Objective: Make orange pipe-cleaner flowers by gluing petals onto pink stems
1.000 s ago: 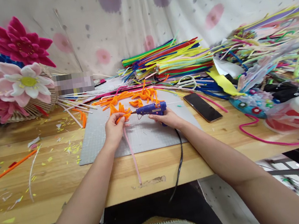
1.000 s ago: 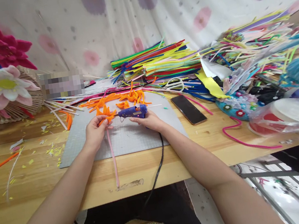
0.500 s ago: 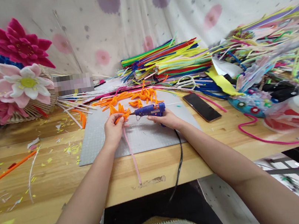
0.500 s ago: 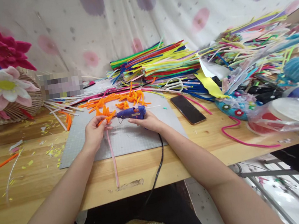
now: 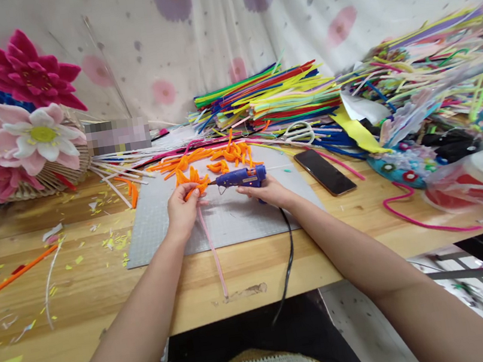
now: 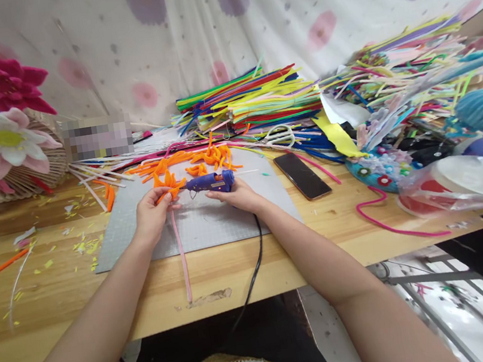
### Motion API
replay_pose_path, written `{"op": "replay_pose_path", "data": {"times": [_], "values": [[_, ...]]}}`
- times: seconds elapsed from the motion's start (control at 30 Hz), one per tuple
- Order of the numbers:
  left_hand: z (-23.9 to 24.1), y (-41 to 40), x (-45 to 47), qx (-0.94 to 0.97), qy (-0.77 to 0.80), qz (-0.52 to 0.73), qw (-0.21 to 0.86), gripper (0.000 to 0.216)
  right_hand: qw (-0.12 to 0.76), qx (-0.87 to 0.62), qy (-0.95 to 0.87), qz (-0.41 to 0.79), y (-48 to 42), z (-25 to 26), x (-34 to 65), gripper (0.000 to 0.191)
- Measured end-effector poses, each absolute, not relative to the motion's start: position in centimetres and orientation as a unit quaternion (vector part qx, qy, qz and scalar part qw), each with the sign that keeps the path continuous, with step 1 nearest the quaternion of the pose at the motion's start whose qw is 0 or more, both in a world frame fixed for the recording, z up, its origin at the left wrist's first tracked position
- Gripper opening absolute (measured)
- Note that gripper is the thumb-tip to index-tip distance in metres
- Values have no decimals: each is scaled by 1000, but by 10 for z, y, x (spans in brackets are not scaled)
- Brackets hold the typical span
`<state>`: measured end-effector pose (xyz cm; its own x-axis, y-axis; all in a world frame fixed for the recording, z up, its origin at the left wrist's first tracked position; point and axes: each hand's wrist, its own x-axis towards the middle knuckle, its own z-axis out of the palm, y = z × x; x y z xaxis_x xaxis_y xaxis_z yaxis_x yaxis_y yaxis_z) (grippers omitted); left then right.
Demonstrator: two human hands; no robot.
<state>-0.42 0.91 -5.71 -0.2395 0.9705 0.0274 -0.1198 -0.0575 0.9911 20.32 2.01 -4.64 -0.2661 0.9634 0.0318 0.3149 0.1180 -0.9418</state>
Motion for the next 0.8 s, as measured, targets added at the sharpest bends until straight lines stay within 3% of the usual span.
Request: {"op": "replay_pose_path", "data": {"times": [0.8], "values": [[-57,9,-3,424,524,586,449,13,364,-478,-665,443,21,-46,203,40]]}}
